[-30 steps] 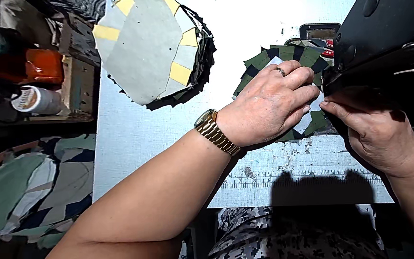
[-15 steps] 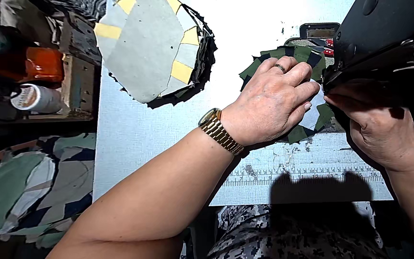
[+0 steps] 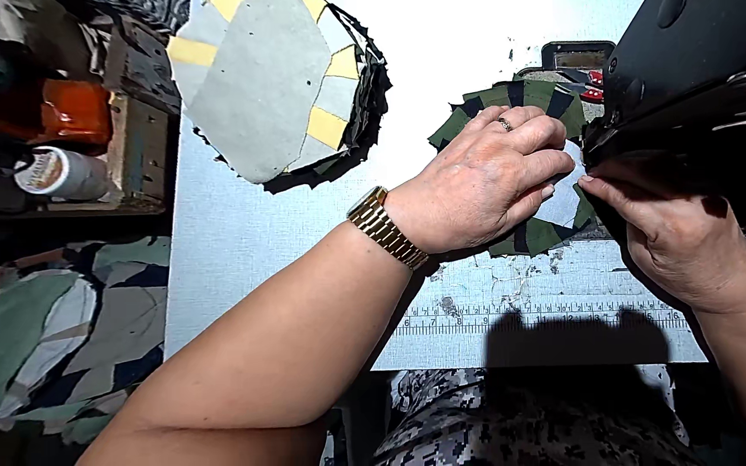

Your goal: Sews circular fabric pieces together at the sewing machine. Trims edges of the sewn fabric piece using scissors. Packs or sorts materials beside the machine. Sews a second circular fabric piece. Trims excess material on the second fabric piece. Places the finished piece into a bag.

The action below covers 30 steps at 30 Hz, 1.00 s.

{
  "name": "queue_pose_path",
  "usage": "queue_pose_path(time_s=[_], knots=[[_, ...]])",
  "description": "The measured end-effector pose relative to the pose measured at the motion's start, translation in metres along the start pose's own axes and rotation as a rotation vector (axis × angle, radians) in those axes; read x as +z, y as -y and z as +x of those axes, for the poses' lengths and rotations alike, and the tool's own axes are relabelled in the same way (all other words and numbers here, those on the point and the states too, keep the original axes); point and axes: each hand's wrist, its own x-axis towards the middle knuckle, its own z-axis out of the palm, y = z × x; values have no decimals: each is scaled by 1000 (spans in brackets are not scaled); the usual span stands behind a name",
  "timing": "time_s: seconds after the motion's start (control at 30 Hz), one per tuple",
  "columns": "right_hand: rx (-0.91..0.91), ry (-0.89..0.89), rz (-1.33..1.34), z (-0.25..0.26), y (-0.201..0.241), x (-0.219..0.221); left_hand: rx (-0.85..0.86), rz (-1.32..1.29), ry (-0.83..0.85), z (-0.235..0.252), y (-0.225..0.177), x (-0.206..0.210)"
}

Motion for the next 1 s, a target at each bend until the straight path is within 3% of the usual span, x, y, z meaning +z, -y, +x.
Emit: queue_pose_path(time_s=[0.27,0.4,0.53,1.0], knots=[[64,15,-36,2,0,-5,-62,59,19,3,-5,0],[-19,-77,10,-1,4,0,-71,71,24,3,-7,0],[-47,3,45,-3,4,2,-75,74,31,3,-6,0],[22,-27,-39,1,1,-3,-136,161,16,5,-12,-1]])
